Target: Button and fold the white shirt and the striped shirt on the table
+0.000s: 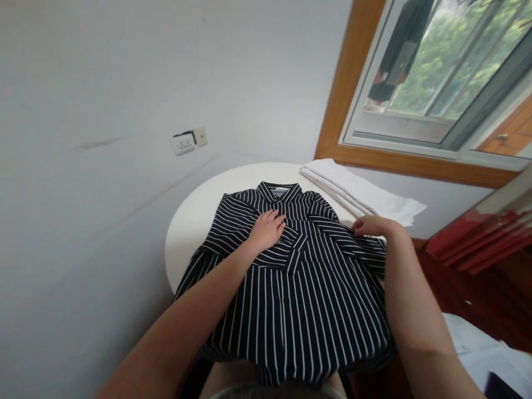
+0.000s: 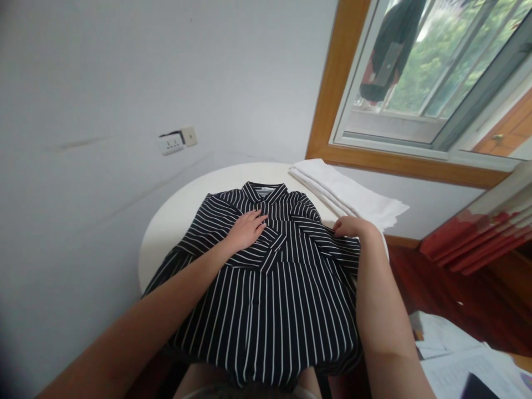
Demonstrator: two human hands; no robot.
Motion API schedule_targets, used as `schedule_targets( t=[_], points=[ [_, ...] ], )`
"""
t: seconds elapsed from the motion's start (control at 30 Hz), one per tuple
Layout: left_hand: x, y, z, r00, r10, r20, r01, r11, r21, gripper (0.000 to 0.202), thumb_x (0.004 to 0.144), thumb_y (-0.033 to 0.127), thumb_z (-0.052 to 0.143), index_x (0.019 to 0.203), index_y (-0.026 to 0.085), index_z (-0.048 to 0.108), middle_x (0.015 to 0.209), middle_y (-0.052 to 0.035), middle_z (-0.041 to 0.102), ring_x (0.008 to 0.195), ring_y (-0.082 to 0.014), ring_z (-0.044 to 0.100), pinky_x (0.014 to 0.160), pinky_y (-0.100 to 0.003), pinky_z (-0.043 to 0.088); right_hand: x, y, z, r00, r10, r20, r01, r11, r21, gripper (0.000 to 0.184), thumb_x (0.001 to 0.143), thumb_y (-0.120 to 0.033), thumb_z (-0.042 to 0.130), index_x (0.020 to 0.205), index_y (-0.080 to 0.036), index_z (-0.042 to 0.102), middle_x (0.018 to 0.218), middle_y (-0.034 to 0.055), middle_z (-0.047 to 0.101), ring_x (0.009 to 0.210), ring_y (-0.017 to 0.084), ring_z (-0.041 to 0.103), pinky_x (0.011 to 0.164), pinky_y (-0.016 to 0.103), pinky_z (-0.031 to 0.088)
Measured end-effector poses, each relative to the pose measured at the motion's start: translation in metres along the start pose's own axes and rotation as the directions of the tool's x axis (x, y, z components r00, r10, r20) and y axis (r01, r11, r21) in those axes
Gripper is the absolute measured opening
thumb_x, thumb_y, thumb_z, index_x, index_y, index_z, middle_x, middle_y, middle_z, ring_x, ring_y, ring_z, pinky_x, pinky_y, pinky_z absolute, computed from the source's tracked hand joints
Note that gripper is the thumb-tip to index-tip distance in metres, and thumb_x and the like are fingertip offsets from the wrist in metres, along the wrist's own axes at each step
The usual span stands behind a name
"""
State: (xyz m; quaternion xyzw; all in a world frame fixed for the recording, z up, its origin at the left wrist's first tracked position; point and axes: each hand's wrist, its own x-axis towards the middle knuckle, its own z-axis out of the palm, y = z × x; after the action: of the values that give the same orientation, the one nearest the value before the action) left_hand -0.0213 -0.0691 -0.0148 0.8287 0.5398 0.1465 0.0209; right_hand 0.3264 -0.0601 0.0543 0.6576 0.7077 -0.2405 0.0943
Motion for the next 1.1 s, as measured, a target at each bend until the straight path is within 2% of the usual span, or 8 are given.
schedule_targets(
  t=[0.13, 0.43, 0.57, 0.73, 0.83, 0.93, 1.0, 1.1],
  points=[
    [-0.001, 0.002, -0.002, 1.000, -0.012, 0.004, 0.012, 1.000, 0.004, 0.049, 0.098, 0.041, 0.028, 0.137, 0.021, 0.048, 0.148, -0.0085, 0.041, 0.138, -0.0249, 0.033, 0.115, -0.044, 0.024, -0.007, -0.004, -0.002, 0.994, 0.063, -0.093, -0.070, 0.995, -0.077, 0.017, 0.071, -0.033, 0.064, 0.074, -0.017, 0.070, 0.078, 0.0066, 0.070, 0.077, 0.022, 0.063, 0.068, 0.029, 0.045],
    [0.000, -0.003, 0.004, 1.000, 0.001, -0.019, -0.002, 0.998, -0.059, 0.047, 0.097, 0.041, 0.032, 0.136, 0.021, 0.050, 0.147, -0.0091, 0.042, 0.138, -0.0261, 0.034, 0.114, -0.046, 0.024, -0.046, -0.051, -0.011, 0.886, -0.371, -0.278, 0.438, 0.867, 0.238, 0.038, 0.085, -0.057, 0.048, 0.082, -0.021, 0.058, 0.079, 0.0014, 0.062, 0.078, 0.017, 0.055, 0.077, 0.028, 0.044],
    [0.003, -0.007, 0.000, 0.998, 0.010, -0.069, -0.020, 0.989, -0.147, 0.042, 0.094, 0.039, 0.041, 0.128, 0.020, 0.056, 0.143, -0.0101, 0.047, 0.133, -0.0255, 0.039, 0.112, -0.045, 0.029, -0.024, -0.089, 0.012, 0.852, -0.365, -0.377, 0.515, 0.718, 0.468, 0.038, 0.082, -0.058, 0.053, 0.077, -0.021, 0.056, 0.075, -0.0011, 0.058, 0.072, 0.015, 0.054, 0.074, 0.028, 0.045],
    [0.008, -0.015, -0.020, 0.982, 0.039, -0.183, -0.110, 0.912, -0.396, 0.034, 0.092, 0.038, 0.044, 0.109, 0.018, 0.066, 0.117, -0.0083, 0.065, 0.113, -0.0206, 0.056, 0.105, -0.039, 0.038, 0.008, -0.130, 0.053, 0.917, -0.243, -0.318, 0.386, 0.330, 0.861, 0.034, 0.079, -0.052, 0.064, 0.076, -0.021, 0.050, 0.065, -0.0042, 0.057, 0.062, 0.012, 0.055, 0.060, 0.024, 0.049],
    [0.008, -0.023, -0.035, 0.998, -0.022, -0.055, -0.017, 0.779, -0.627, 0.044, 0.093, 0.049, 0.036, 0.105, 0.017, 0.065, 0.093, -0.0063, 0.070, 0.086, -0.0171, 0.064, 0.084, -0.032, 0.050, 0.005, -0.149, 0.064, 0.920, -0.347, -0.183, 0.255, 0.174, 0.951, 0.031, 0.084, -0.050, 0.060, 0.088, -0.021, 0.050, 0.074, -0.0001, 0.065, 0.066, 0.014, 0.063, 0.061, 0.027, 0.054],
    [0.004, -0.030, -0.047, 0.977, -0.079, 0.196, 0.195, 0.692, -0.695, 0.060, 0.089, 0.064, 0.031, 0.095, 0.016, 0.067, 0.075, -0.0050, 0.068, 0.067, -0.0157, 0.061, 0.063, -0.027, 0.048, -0.002, -0.155, 0.060, 0.857, -0.511, -0.066, 0.182, 0.181, 0.967, 0.031, 0.091, -0.047, 0.052, 0.099, -0.017, 0.053, 0.091, 0.0106, 0.070, 0.079, 0.018, 0.069, 0.066, 0.033, 0.058],
    [0.000, -0.032, -0.052, 0.943, -0.083, 0.324, 0.288, 0.692, -0.662, 0.066, 0.085, 0.071, 0.031, 0.090, 0.016, 0.067, 0.070, -0.0046, 0.066, 0.063, -0.0158, 0.059, 0.058, -0.027, 0.044, 0.002, -0.148, 0.054, 0.868, -0.472, -0.153, 0.273, 0.197, 0.942, 0.027, 0.092, -0.042, 0.052, 0.098, -0.016, 0.055, 0.093, 0.0123, 0.070, 0.080, 0.019, 0.070, 0.066, 0.032, 0.059],
    [-0.004, -0.035, -0.054, 0.943, -0.001, 0.334, 0.215, 0.765, -0.607, 0.057, 0.080, 0.070, 0.045, 0.088, 0.019, 0.068, 0.081, -0.0045, 0.068, 0.071, -0.0165, 0.060, 0.064, -0.026, 0.043, 0.021, -0.123, 0.045, 0.866, -0.207, -0.456, 0.497, 0.240, 0.834, 0.018, 0.091, -0.034, 0.051, 0.095, -0.018, 0.056, 0.087, 0.0083, 0.070, 0.076, 0.017, 0.070, 0.064, 0.030, 0.058]
  ],
)
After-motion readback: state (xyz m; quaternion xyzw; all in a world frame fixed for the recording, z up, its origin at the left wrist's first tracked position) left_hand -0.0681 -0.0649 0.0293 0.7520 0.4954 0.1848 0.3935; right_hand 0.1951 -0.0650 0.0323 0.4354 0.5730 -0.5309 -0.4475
